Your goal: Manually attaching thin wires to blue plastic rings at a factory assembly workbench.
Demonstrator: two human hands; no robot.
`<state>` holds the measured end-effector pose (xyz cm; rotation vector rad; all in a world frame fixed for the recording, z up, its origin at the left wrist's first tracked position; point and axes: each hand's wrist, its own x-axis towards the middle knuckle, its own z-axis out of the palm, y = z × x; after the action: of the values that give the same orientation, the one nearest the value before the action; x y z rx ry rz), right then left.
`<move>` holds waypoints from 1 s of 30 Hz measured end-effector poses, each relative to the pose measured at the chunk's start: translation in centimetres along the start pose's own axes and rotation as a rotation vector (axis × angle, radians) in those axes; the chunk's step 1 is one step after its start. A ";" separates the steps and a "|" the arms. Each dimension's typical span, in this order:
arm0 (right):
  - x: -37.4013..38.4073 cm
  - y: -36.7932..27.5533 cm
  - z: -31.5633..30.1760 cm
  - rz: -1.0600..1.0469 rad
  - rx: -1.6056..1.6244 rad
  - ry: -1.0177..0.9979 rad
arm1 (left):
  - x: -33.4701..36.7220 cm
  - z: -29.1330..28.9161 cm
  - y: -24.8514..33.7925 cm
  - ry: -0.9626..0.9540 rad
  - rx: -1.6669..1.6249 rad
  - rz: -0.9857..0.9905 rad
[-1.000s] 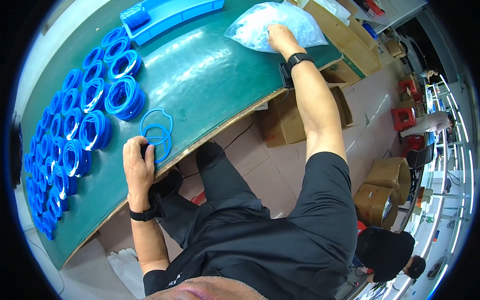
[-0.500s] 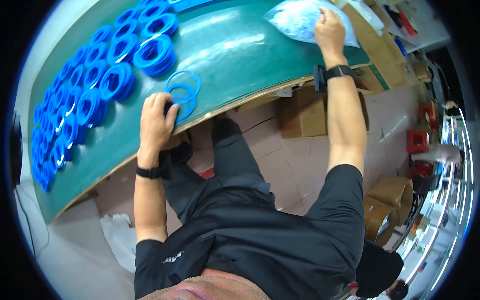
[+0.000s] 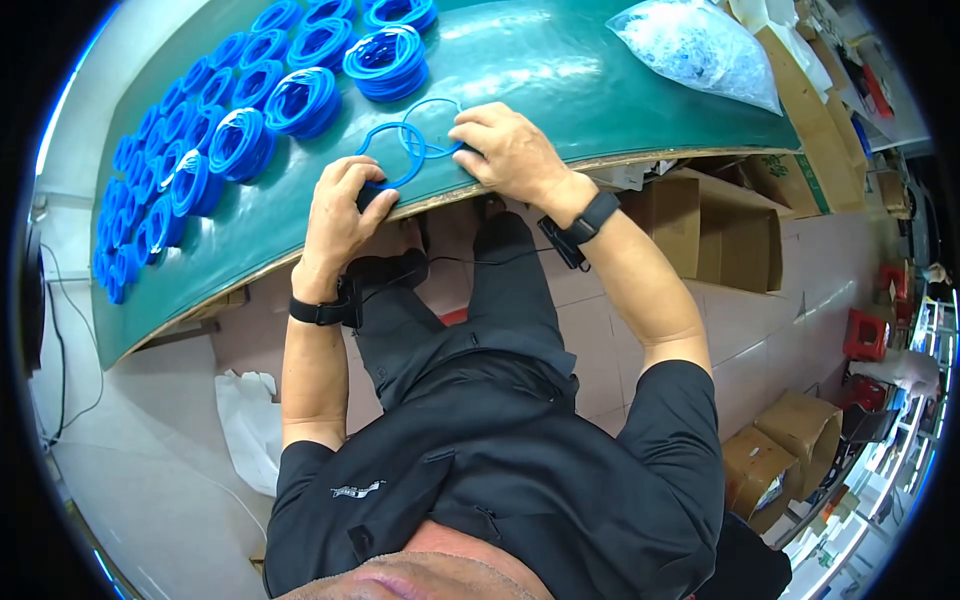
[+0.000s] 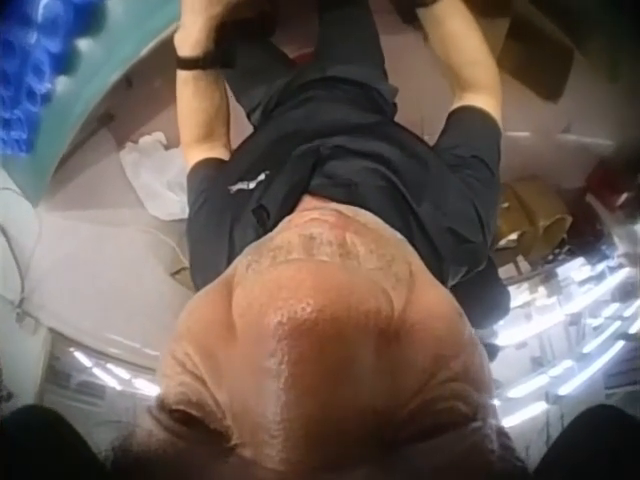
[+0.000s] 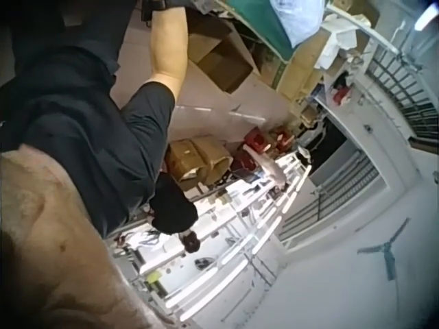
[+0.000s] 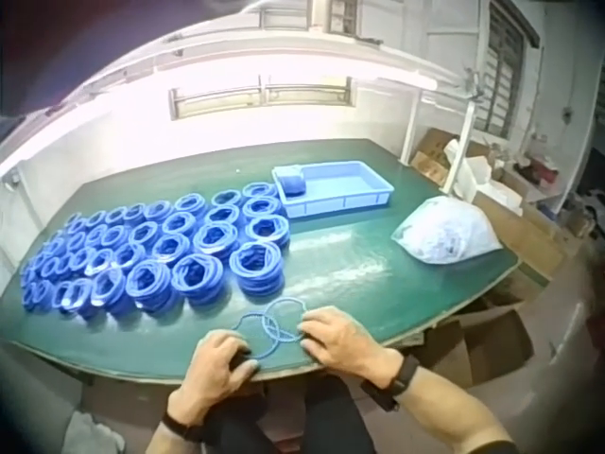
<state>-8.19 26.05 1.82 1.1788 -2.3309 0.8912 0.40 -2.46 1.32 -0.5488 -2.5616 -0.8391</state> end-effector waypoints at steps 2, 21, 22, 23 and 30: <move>-0.2 -0.1 0.7 0.003 0.006 -0.014 | -0.9 -0.8 -0.9 0.031 0.031 -0.050; -0.6 -1.3 0.9 0.052 0.105 -0.014 | 2.9 2.8 2.2 0.094 0.101 -0.011; -0.6 -1.2 1.1 0.070 0.062 0.011 | 2.8 2.7 2.4 0.050 0.119 -0.046; -0.7 -1.1 1.4 0.090 0.022 0.035 | 2.7 2.7 2.5 0.004 0.137 -0.082; -0.2 0.5 2.3 0.049 -0.016 0.034 | 3.1 3.0 3.0 -0.002 0.153 -0.037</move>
<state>-8.61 24.82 -0.15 1.0961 -2.3445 0.9011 -1.49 2.33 1.94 -0.4567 -2.6172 -0.6482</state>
